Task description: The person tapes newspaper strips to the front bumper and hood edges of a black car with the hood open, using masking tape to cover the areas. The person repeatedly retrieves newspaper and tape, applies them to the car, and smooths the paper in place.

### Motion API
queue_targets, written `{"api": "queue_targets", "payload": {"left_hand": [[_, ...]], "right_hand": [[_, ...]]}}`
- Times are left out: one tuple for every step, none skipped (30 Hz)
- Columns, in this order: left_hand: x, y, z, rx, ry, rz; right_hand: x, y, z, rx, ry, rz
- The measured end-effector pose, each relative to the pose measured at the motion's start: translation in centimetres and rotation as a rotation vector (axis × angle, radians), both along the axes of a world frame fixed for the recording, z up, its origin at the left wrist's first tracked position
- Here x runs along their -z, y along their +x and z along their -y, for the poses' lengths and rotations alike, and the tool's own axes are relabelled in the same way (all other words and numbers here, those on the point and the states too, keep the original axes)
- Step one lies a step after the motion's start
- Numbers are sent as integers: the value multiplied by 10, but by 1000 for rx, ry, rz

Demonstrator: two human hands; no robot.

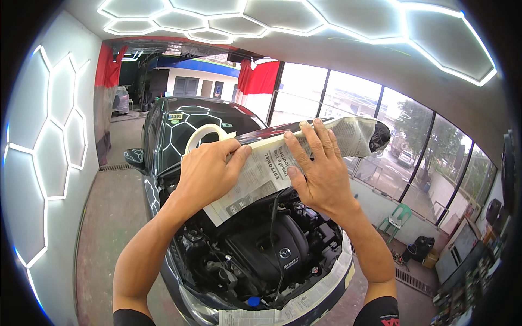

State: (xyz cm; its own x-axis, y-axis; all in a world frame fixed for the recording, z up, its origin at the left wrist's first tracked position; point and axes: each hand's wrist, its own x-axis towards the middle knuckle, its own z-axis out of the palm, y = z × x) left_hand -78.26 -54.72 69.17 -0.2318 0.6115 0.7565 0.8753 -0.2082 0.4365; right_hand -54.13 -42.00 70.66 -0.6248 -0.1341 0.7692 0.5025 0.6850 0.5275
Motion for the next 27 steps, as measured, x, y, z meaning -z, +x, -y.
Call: {"api": "queue_targets", "payload": {"left_hand": [[0,-1,-1,-3,-6,6],[1,-3,-4,-1,6,3],[3,-4,-8,2,18,2],[5,-5,-10,6,30,0],[5,-5,-11,12,56,-12],[5,-6,-12,15,79,-21],[6,-7,-13,19,103,-30],[6,-7,-13,25,89,-21],[4,-8,-13,33,76,-11],[3,-9,-14,40,64,-2],[4,-10,-17,43,56,1],[4,-12,-19,46,53,4],[5,-13,-21,49,50,6],[6,-14,-21,57,55,16],[7,-14,-21,64,62,26],[8,-15,-19,69,69,37],[9,-16,-14,50,100,12],[12,-16,-5,29,138,-10],[21,-17,2,-2,165,-36],[34,-20,8,-48,220,-59],[46,-19,15,-79,279,-88],[59,-19,25,-128,331,-125],[70,-19,33,-176,381,-162],[80,-20,41,-198,381,-178],[84,-25,42,-188,394,-145],[89,-31,40,-176,407,-112],[93,-34,40,-161,423,-79]], "right_hand": [[2,-4,2,4,-2,1],[5,-8,5,8,-3,1],[7,-11,7,14,-4,2],[9,-14,6,28,10,-12],[12,-16,4,42,24,-25],[14,-19,3,54,36,-37],[16,-21,3,63,32,-39],[17,-22,4,74,28,-41],[17,-23,4,84,25,-42],[17,-25,3,95,28,-41],[17,-25,3,106,31,-39],[17,-26,4,117,39,-39],[18,-28,4,120,41,-32],[20,-31,4,122,43,-24],[20,-33,4,123,46,-16],[20,-34,6,129,37,-10],[19,-34,9,133,28,-4],[16,-34,13,136,26,4],[18,-36,12,146,22,5],[19,-37,12,155,18,6],[17,-32,16,191,26,14],[17,-31,15,205,32,19],[17,-30,15,202,29,18],[19,-31,14,195,20,20],[20,-32,13,190,11,23],[22,-35,10,176,-3,21],[22,-35,11,180,3,20]]}}
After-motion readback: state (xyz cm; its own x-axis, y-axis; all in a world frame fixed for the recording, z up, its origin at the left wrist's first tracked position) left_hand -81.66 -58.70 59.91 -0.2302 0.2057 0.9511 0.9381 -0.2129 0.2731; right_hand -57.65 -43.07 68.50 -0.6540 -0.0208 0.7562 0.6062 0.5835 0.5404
